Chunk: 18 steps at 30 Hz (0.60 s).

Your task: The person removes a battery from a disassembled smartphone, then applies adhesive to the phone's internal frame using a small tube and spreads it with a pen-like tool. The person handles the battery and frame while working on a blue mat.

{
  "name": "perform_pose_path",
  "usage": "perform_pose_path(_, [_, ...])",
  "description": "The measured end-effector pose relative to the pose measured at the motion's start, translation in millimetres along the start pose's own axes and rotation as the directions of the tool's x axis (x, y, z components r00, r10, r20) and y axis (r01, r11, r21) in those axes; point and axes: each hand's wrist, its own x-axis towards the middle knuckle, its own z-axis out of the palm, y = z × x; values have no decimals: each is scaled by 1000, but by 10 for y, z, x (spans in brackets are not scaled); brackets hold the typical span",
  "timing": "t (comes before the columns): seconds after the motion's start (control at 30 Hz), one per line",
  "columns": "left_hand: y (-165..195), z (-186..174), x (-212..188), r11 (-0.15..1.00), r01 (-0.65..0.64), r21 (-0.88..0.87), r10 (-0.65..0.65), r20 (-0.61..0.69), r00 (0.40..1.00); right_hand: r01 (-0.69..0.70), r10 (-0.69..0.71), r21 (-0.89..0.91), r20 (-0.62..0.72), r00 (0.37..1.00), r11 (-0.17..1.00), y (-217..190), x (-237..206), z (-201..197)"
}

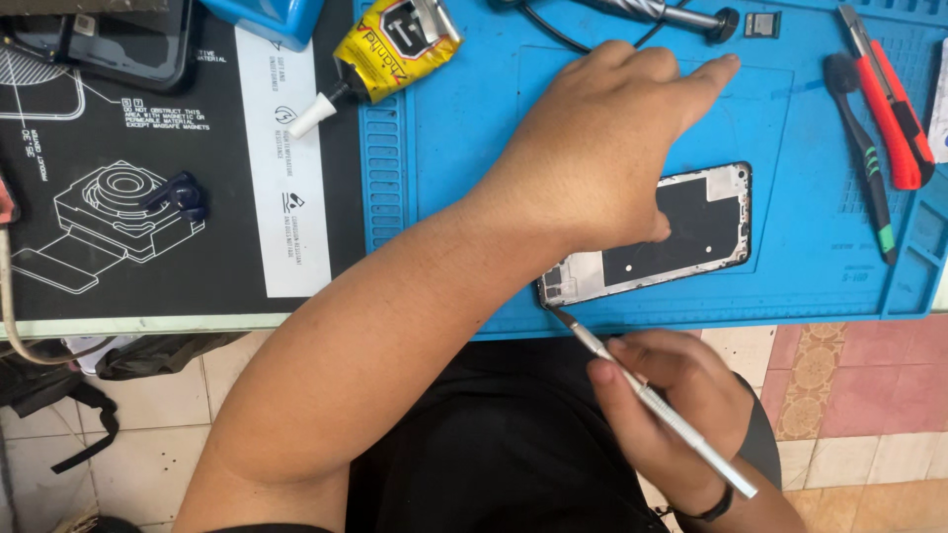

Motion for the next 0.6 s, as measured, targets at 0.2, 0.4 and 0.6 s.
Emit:
perform_pose_path(0.2, [1,-13,-1,1000,-21,12,21,-10,1000,-269,262,329,67,963,905,113,41,-30])
perform_pose_path(0.4, [-4,-3,-6,1000,-16,13,16,-10,1000,-320,314,454,92,945,831,138,43,-20])
perform_pose_path(0.6, [5,-8,-12,1000,-21,15,21,-20,1000,-303,292,459,97,951,835,146,58,-3])
